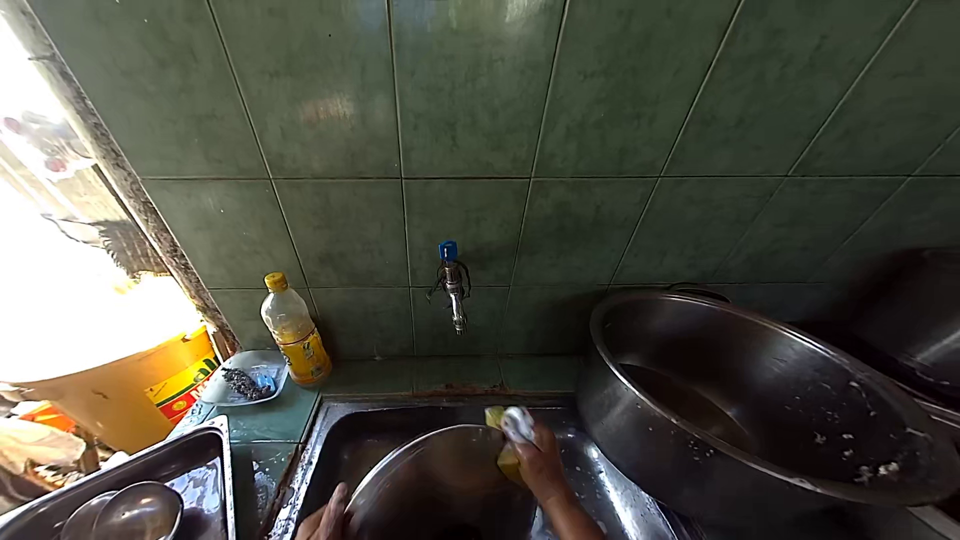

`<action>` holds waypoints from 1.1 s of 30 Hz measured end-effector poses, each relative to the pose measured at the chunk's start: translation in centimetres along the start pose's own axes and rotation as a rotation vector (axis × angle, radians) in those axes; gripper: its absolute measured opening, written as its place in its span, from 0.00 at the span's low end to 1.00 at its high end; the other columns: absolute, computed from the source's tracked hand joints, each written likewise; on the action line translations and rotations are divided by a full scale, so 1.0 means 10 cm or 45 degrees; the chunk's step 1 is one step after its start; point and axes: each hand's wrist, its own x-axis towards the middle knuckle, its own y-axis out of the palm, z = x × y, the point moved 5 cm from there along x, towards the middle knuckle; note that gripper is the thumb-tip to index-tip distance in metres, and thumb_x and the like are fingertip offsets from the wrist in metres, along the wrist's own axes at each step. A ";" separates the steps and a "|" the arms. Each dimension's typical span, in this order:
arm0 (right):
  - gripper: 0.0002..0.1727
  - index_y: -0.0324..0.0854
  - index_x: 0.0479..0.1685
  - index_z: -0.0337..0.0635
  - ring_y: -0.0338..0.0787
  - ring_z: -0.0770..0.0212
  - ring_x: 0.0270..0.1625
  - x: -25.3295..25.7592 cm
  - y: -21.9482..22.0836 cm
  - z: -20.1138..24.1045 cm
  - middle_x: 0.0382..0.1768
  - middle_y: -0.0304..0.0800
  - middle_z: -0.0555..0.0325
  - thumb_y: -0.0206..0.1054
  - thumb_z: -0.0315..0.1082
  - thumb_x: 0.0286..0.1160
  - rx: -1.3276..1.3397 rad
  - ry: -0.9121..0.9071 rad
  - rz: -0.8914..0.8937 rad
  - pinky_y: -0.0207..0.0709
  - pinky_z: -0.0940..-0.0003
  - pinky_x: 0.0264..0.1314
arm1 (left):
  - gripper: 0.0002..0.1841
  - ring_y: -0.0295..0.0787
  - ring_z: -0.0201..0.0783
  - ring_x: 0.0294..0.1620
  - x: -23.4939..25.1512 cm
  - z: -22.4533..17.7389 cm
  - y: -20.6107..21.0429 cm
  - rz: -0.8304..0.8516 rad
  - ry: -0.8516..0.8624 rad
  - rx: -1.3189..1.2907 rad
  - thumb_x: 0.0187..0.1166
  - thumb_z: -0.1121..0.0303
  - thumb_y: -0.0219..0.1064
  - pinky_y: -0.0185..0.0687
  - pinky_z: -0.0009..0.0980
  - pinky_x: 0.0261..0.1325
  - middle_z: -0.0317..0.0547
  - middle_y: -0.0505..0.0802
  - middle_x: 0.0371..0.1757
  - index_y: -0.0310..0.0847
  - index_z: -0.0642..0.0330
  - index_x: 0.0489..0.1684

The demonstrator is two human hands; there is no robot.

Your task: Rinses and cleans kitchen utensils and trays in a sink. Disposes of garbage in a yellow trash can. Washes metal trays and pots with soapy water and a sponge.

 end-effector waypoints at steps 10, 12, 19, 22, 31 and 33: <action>0.18 0.90 0.47 0.35 0.95 0.49 0.49 0.04 0.40 0.80 0.38 0.96 0.48 0.67 0.44 0.75 -0.298 -0.389 0.207 0.79 0.40 0.64 | 0.32 0.82 0.44 0.21 -0.04 -0.63 0.24 -0.160 0.489 0.574 0.89 0.52 0.48 0.76 0.50 0.30 0.46 0.81 0.14 0.80 0.63 0.13; 0.21 0.86 0.56 0.25 0.92 0.50 0.59 -0.08 0.15 0.18 0.51 0.94 0.38 0.64 0.35 0.76 -0.023 0.002 0.112 0.81 0.50 0.70 | 0.28 0.75 0.31 0.15 -0.11 -0.43 0.08 -0.233 0.478 0.415 0.89 0.59 0.52 0.72 0.36 0.26 0.37 0.76 0.10 0.77 0.62 0.11; 0.16 0.78 0.50 0.30 0.82 0.65 0.28 -0.71 0.09 -0.76 0.29 0.81 0.55 0.48 0.33 0.92 0.571 0.893 -0.262 0.81 0.64 0.33 | 0.25 0.79 0.21 0.18 -0.05 0.05 -0.07 -0.144 0.161 -0.171 0.92 0.63 0.47 0.80 0.25 0.30 0.26 0.81 0.14 0.76 0.53 0.17; 0.18 0.83 0.60 0.23 0.88 0.55 0.60 -0.01 -0.07 0.02 0.56 0.90 0.39 0.61 0.30 0.82 0.193 0.438 0.072 0.78 0.59 0.70 | 0.25 0.82 0.25 0.23 0.03 -0.20 0.04 0.084 0.205 0.038 0.92 0.58 0.47 0.81 0.31 0.35 0.31 0.83 0.18 0.81 0.58 0.21; 0.22 0.88 0.55 0.32 0.95 0.47 0.54 0.15 0.44 0.62 0.45 0.95 0.43 0.64 0.43 0.78 -0.219 -0.096 0.251 0.84 0.44 0.62 | 0.24 0.73 0.26 0.16 0.00 -0.45 0.33 0.095 0.424 0.271 0.80 0.51 0.67 0.71 0.31 0.25 0.30 0.77 0.13 0.78 0.55 0.13; 0.22 0.85 0.61 0.26 0.89 0.47 0.66 0.14 0.34 0.05 0.58 0.91 0.36 0.63 0.37 0.80 -0.055 0.200 0.192 0.76 0.50 0.76 | 0.23 0.74 0.27 0.16 0.01 -0.20 0.20 0.006 0.292 0.165 0.81 0.56 0.68 0.73 0.31 0.27 0.32 0.78 0.13 0.77 0.55 0.12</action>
